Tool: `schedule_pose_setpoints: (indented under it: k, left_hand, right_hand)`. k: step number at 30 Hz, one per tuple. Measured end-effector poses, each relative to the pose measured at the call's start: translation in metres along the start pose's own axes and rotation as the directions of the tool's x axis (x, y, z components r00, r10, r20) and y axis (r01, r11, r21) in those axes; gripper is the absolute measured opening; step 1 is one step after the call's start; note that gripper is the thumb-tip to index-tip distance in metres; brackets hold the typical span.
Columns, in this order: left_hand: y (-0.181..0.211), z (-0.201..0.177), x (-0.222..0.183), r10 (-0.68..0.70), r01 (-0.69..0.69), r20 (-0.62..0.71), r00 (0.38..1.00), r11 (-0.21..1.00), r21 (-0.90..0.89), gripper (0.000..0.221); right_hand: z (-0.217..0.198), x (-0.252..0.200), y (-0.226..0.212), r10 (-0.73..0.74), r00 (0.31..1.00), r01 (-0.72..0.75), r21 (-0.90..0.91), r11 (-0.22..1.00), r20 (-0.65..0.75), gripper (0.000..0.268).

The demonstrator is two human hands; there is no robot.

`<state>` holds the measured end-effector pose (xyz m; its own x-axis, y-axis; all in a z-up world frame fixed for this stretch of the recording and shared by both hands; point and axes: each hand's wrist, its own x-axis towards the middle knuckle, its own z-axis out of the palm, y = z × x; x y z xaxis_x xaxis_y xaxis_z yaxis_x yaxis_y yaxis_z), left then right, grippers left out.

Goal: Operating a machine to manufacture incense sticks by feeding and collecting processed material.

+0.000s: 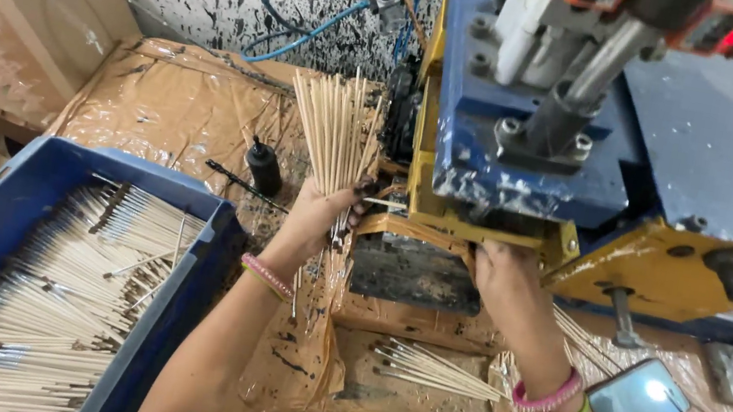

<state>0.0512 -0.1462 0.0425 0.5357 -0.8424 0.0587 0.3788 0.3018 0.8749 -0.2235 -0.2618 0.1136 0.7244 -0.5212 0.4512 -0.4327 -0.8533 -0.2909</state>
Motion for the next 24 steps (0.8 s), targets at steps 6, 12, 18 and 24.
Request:
schedule_pose_setpoints:
  k: [6, 12, 18, 24]
  left_hand:
    - [0.019, 0.004, -0.047, 0.134, -0.125, -0.053, 0.99, 0.98, 0.156, 0.02]
    - [-0.025, -0.074, -0.113, 0.206, -0.138, -0.156, 0.966, 0.921, 0.365, 0.022]
    - [-0.034, -0.061, -0.142, -0.036, 0.038, -0.014, 0.999, 0.949, 0.312, 0.014]
    - [0.012, 0.009, -0.119, -0.091, -0.212, 0.455, 0.886, 0.793, 0.571, 0.03]
  right_hand:
    - [-0.014, -0.019, -0.003, 0.108, 0.994, -0.109, 0.048, 0.993, 0.012, 0.023]
    - [-0.026, -0.124, 0.032, 0.287, 0.918, -0.239, 0.196, 0.951, -0.273, 0.028]
    - [0.0, -0.163, 0.049, 0.434, 0.879, -0.393, 0.215, 0.894, -0.196, 0.033]
    - [0.015, -0.118, 0.014, 0.234, 0.952, -0.258, 0.93, 0.263, 0.198, 0.051]
